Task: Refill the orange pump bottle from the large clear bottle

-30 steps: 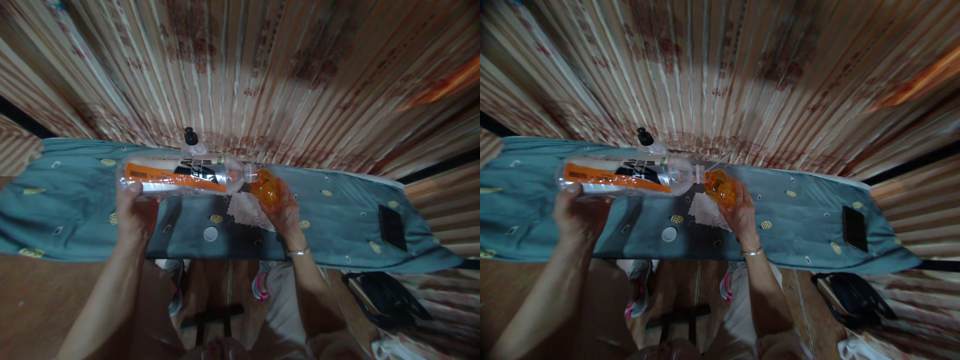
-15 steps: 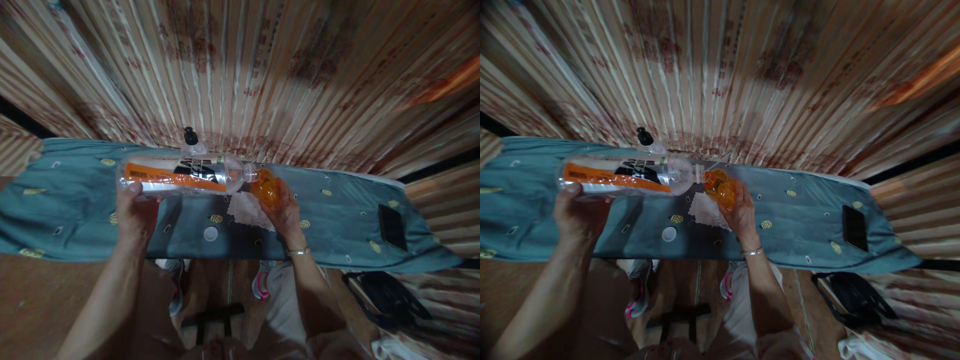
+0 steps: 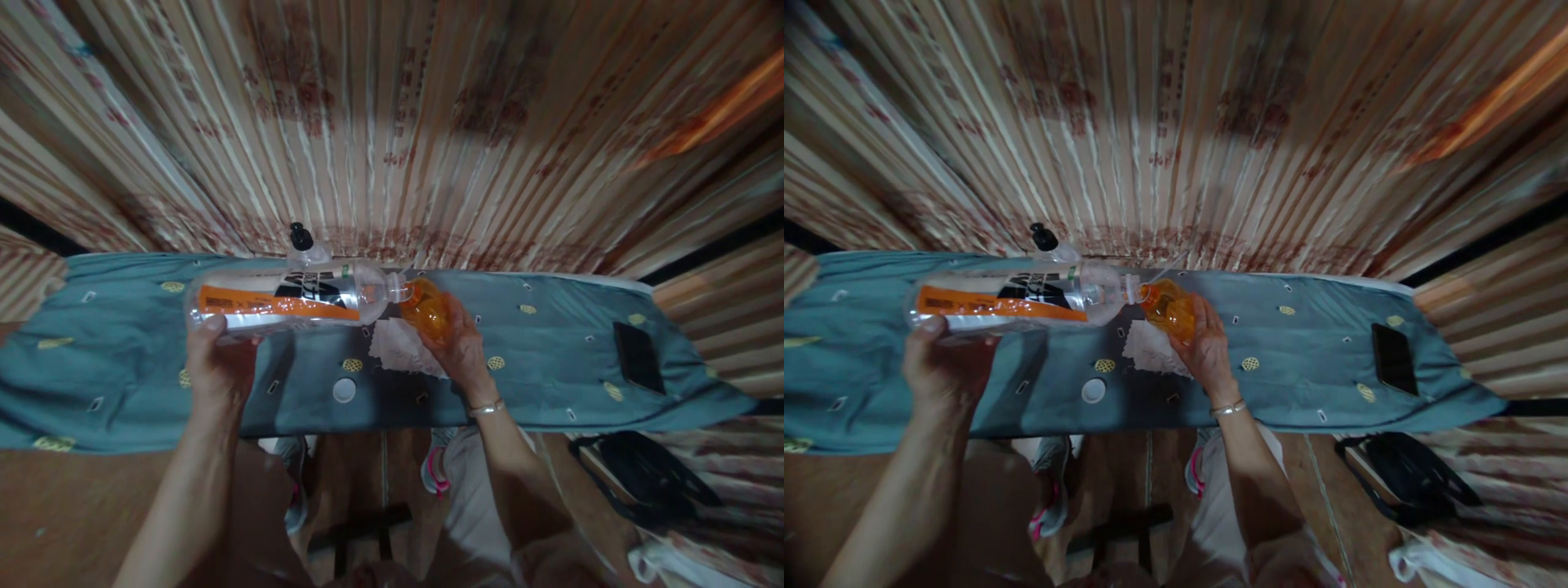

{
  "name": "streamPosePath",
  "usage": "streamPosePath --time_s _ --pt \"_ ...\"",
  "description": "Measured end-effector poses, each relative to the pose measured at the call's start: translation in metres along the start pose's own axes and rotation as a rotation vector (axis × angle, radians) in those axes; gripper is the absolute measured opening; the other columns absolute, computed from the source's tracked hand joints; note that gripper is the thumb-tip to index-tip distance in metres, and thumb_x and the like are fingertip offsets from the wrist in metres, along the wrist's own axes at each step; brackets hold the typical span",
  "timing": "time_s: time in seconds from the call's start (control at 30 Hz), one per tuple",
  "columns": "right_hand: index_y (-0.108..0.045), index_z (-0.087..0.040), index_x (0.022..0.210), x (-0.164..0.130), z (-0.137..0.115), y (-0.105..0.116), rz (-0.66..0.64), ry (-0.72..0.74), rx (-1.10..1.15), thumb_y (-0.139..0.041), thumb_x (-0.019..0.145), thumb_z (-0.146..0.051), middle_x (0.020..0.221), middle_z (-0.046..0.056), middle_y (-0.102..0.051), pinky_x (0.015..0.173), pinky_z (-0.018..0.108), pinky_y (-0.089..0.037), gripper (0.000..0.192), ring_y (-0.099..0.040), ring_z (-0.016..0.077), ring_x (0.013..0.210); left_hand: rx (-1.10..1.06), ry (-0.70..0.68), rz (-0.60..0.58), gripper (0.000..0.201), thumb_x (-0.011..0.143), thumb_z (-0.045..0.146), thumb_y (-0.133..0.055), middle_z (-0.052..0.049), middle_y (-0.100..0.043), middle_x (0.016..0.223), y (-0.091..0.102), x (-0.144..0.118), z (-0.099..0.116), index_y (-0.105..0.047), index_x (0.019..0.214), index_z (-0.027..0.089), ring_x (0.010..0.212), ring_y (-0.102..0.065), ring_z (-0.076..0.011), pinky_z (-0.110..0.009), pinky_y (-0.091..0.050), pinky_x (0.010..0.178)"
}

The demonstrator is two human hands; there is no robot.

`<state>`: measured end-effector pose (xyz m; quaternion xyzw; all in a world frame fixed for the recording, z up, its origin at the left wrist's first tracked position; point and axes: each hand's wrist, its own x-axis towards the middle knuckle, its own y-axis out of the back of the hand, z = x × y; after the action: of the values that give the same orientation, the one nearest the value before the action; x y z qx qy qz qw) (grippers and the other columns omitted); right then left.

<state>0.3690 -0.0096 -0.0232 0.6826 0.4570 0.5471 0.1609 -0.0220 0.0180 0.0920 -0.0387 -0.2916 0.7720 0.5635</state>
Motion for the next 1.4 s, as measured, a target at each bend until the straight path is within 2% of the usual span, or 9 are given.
streamPosePath --time_s 0.13,0.47,0.67,0.83,0.93,1.03,1.2,1.33,1.4 --pt "-0.049 -0.016 0.193 0.003 -0.006 0.002 -0.062 -0.049 0.040 -0.091 0.114 -0.046 0.178 0.032 -0.078 0.142 0.077 -0.068 0.095 -0.079 0.0484 0.167 0.046 -0.037 0.087 0.073 0.068 0.052 -0.107 -0.005 -0.088 0.117 -0.006 -0.002 0.006 -0.092 0.137 0.033 0.070 -0.059 -0.0157 -0.022 -0.042 0.053" --pt "-0.058 -0.016 0.188 0.009 -0.018 -0.001 -0.063 -0.077 0.069 -0.098 0.106 -0.030 0.178 0.031 -0.079 0.141 0.075 -0.068 0.093 -0.081 0.0479 0.164 0.139 0.002 0.158 0.063 0.063 0.053 -0.100 -0.003 -0.089 0.108 -0.010 0.001 0.012 -0.094 0.122 0.034 0.069 -0.057 -0.0158 -0.022 -0.041 0.054" --pt "-0.059 -0.017 0.187 0.009 -0.017 -0.002 -0.061 -0.067 0.090 -0.097 0.107 -0.034 0.174 0.029 -0.081 0.139 0.073 -0.071 0.091 -0.080 0.0468 0.164 0.233 -0.048 -0.070 0.058 0.082 0.062 -0.097 -0.003 -0.090 0.107 -0.003 0.005 0.018 -0.089 0.132 0.035 0.071 -0.066 -0.0218 -0.030 -0.047 0.056" --pt "-0.057 -0.016 0.188 0.009 -0.018 -0.002 -0.067 -0.055 0.085 -0.098 0.106 -0.032 0.176 0.031 -0.080 0.139 0.074 -0.070 0.093 -0.080 0.0479 0.165 0.265 0.039 -0.249 0.056 0.085 0.061 -0.098 -0.004 -0.093 0.118 -0.038 0.002 0.033 -0.089 0.136 0.039 0.086 -0.083 -0.0311 -0.041 -0.067 0.067" --pt "-0.056 -0.016 0.188 0.010 -0.021 -0.001 -0.066 -0.050 0.072 -0.098 0.105 -0.029 0.176 0.031 -0.080 0.140 0.075 -0.070 0.093 -0.080 0.0482 0.165 0.282 0.060 -0.257 0.056 0.083 0.058 -0.099 -0.004 -0.094 0.119 -0.063 0.000 0.038 -0.090 0.135 0.040 0.092 -0.086 -0.0342 -0.044 -0.071 0.070" --pt "-0.056 -0.018 0.189 0.011 -0.022 -0.001 -0.070 -0.045 0.065 -0.097 0.105 -0.027 0.177 0.030 -0.080 0.141 0.075 -0.069 0.094 -0.080 0.0474 0.165 0.301 0.054 -0.250 0.059 0.079 0.058 -0.099 -0.004 -0.094 0.120 -0.072 0.000 0.039 -0.091 0.135 0.042 0.094 -0.088 -0.0365 -0.046 -0.073 0.071" --pt "-0.059 -0.017 0.188 0.012 -0.023 -0.002 -0.067 -0.065 0.070 -0.099 0.103 -0.026 0.176 0.029 -0.080 0.143 0.073 -0.068 0.095 -0.079 0.0470 0.166 0.316 0.000 -0.192 0.066 0.075 0.066 -0.094 -0.005 -0.094 0.120 -0.046 0.004 0.034 -0.092 0.138 0.046 0.092 -0.086 -0.0385 -0.045 -0.068 0.064" --pt "-0.059 -0.018 0.188 0.011 -0.023 -0.001 -0.081 -0.076 0.080 -0.099 0.103 -0.027 0.177 0.029 -0.079 0.145 0.074 -0.066 0.095 -0.078 0.0476 0.168 0.328 -0.044 -0.072 0.058 0.079 0.067 -0.088 -0.006 -0.093 0.117 -0.018 0.007 0.028 -0.092 0.132 0.043 0.077 -0.077 -0.0303 -0.033 -0.039 0.047" --pt "-0.059 -0.018 0.189 0.011 -0.023 0.000 -0.083 -0.076 0.083 -0.099 0.104 -0.028 0.178 0.029 -0.079 0.144 0.074 -0.066 0.094 -0.078 0.0476 0.168 0.321 -0.026 -0.065 0.058 0.080 0.065 -0.089 -0.005 -0.093 0.115 -0.010 0.008 0.025 -0.092 0.133 0.043 0.074 -0.074 -0.0280 -0.032 -0.037 0.047"
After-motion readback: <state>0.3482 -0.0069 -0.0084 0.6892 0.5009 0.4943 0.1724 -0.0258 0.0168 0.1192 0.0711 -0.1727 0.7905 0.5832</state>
